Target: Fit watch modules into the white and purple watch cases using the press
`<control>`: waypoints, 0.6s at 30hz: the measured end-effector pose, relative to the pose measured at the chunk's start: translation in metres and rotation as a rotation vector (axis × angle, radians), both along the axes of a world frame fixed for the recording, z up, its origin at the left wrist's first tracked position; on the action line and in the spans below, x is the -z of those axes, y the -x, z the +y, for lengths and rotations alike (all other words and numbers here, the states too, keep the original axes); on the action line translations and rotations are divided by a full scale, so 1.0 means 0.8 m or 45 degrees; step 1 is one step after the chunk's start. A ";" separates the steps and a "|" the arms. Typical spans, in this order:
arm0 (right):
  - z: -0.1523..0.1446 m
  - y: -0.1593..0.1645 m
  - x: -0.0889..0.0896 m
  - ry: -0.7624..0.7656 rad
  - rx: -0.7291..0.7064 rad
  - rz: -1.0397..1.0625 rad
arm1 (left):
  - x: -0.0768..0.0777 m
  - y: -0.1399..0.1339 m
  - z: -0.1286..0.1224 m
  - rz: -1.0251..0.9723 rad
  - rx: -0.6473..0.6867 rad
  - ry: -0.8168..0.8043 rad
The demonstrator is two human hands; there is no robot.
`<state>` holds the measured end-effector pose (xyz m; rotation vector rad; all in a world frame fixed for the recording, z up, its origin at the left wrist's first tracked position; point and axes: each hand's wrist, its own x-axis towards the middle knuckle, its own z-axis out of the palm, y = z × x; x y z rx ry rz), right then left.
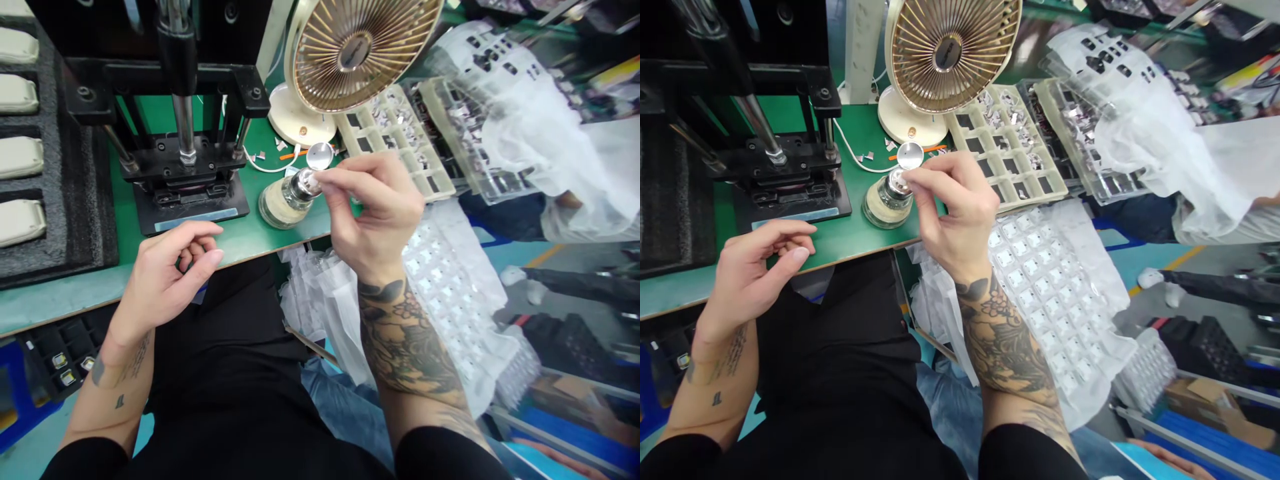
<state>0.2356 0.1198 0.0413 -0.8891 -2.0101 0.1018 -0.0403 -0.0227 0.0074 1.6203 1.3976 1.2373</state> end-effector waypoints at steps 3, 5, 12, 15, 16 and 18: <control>0.002 0.001 0.001 -0.007 0.016 0.014 | 0.000 0.001 0.000 0.017 -0.009 -0.006; 0.005 0.002 0.003 0.025 -0.017 -0.010 | 0.001 0.003 -0.002 0.038 -0.004 -0.014; -0.001 0.001 0.031 0.040 0.196 0.636 | 0.000 -0.036 0.022 0.172 -0.077 -0.022; -0.023 0.001 0.056 0.269 0.251 0.937 | -0.009 -0.080 0.053 0.340 -0.066 -0.037; -0.032 0.001 0.065 0.337 0.245 0.965 | -0.012 -0.095 0.064 0.425 -0.098 -0.053; -0.051 0.000 0.081 0.410 0.219 0.966 | -0.016 -0.121 0.083 0.578 -0.185 -0.071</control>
